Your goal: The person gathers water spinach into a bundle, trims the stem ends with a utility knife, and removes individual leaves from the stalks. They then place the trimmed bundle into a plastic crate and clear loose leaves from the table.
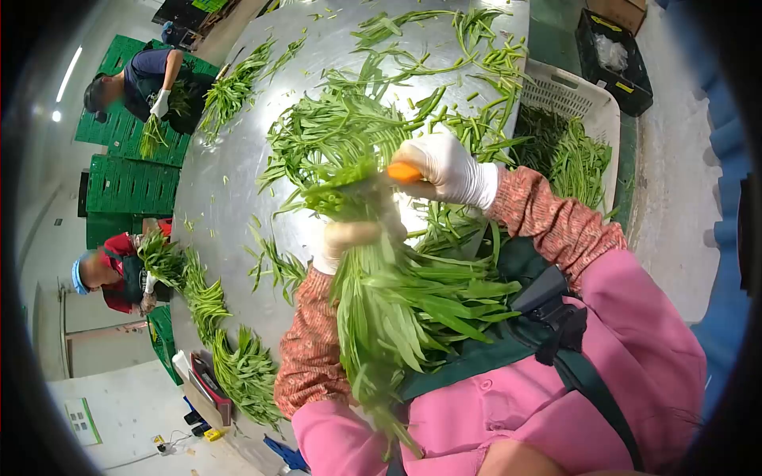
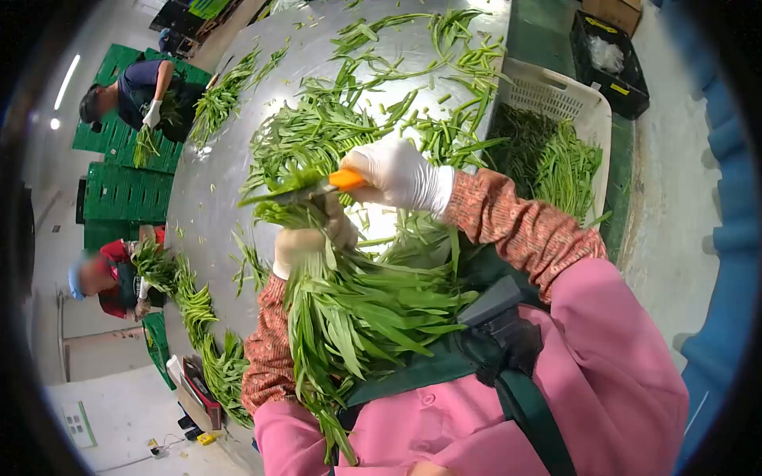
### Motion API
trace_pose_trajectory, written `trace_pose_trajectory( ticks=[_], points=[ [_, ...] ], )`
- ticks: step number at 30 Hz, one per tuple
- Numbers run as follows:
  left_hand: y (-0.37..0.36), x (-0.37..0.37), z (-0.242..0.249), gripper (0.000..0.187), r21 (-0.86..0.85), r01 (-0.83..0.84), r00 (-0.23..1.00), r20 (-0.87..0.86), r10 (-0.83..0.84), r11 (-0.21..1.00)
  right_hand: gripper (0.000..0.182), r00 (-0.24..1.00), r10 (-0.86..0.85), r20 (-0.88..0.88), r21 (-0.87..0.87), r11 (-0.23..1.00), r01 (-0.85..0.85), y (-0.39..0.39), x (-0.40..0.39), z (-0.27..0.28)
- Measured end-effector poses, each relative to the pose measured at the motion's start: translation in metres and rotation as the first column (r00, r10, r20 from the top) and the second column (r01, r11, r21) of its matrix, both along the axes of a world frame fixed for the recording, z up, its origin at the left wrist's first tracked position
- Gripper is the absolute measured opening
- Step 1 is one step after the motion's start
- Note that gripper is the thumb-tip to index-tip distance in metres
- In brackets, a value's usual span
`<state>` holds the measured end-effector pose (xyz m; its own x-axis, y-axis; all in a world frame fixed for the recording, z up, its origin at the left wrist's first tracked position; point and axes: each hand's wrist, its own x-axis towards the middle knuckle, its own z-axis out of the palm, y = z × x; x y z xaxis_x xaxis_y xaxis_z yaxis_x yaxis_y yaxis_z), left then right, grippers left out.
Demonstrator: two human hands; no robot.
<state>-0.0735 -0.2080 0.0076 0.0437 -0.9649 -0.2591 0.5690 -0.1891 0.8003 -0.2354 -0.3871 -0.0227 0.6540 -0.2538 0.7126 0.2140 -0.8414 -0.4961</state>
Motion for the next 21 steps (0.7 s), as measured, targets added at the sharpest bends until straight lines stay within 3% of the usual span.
trace_pose_trajectory(
  ticks=[2, 4, 5, 7, 8, 9, 12, 13, 16, 17, 18, 19, 20, 21],
  points=[
    [0.0, -0.006, 0.009, 0.04, 0.016, 0.04, 0.998, -0.038, -0.04, 0.999, 0.027, 0.969, -0.096, -0.226, -0.016, 0.995, 0.095, -0.014, 0.001, -0.017],
    [0.006, 0.009, -0.007, 0.053, -0.172, 0.155, 0.987, -0.021, -0.161, 0.973, 0.028, 0.85, -0.193, -0.491, -0.071, 0.981, 0.182, -0.04, -0.011, -0.051],
    [0.005, 0.016, -0.009, 0.057, -0.2, 0.168, 0.982, -0.048, -0.181, 0.965, 0.026, 0.844, -0.195, -0.499, 0.024, 0.971, 0.239, -0.041, -0.024, -0.048],
    [0.009, 0.02, -0.014, 0.061, -0.175, 0.143, 0.971, -0.168, -0.173, 0.974, 0.025, 0.848, -0.26, -0.462, 0.014, 0.954, 0.3, -0.036, -0.04, -0.041],
    [0.016, 0.018, -0.015, 0.062, -0.106, 0.12, 0.955, -0.259, -0.144, 0.987, 0.026, 0.914, -0.214, -0.343, 0.105, 0.959, 0.264, -0.031, -0.045, -0.035],
    [0.014, 0.019, -0.016, 0.063, -0.118, 0.125, 0.958, -0.245, -0.151, 0.985, 0.022, 0.939, -0.22, -0.264, 0.133, 0.956, 0.261, -0.023, -0.046, -0.025],
    [0.005, 0.02, -0.018, 0.065, -0.171, 0.123, 0.963, -0.216, -0.159, 0.978, 0.021, 0.986, -0.04, 0.162, 0.138, 0.99, 0.018, -0.014, -0.041, -0.003],
    [0.003, 0.016, -0.016, 0.062, -0.187, 0.117, 0.967, -0.201, -0.155, 0.975, 0.023, 0.978, 0.053, 0.201, 0.052, 0.997, -0.065, -0.011, -0.039, 0.009],
    [-0.006, 0.003, -0.011, 0.05, -0.279, 0.143, 0.972, -0.14, -0.187, 0.95, 0.037, 0.984, 0.106, 0.141, -0.166, 0.983, -0.082, 0.001, -0.017, 0.023],
    [-0.008, 0.01, -0.018, 0.057, -0.349, 0.231, 0.948, -0.128, -0.29, 0.908, 0.032, 0.984, 0.031, 0.174, -0.104, 0.994, -0.013, 0.0, -0.003, 0.01],
    [-0.009, 0.017, -0.024, 0.065, -0.416, 0.315, 0.914, -0.107, -0.39, 0.853, 0.029, 0.983, -0.076, -0.166, -0.051, 0.996, 0.069, -0.012, 0.004, -0.004],
    [-0.011, 0.024, -0.03, 0.072, -0.479, 0.392, 0.872, -0.077, -0.483, 0.785, 0.026, 0.858, -0.155, -0.489, -0.03, 0.986, 0.162, -0.025, 0.01, -0.019],
    [-0.009, 0.027, -0.023, 0.075, -0.503, 0.415, 0.863, -0.047, -0.503, 0.758, 0.025, 0.827, -0.183, -0.532, -0.081, 0.983, 0.165, -0.039, 0.008, -0.037],
    [0.006, 0.042, -0.028, 0.079, -0.438, 0.352, 0.921, 0.004, -0.39, 0.827, 0.025, 0.849, -0.25, -0.466, -0.078, 0.967, 0.243, -0.043, 0.001, -0.054]
  ],
)
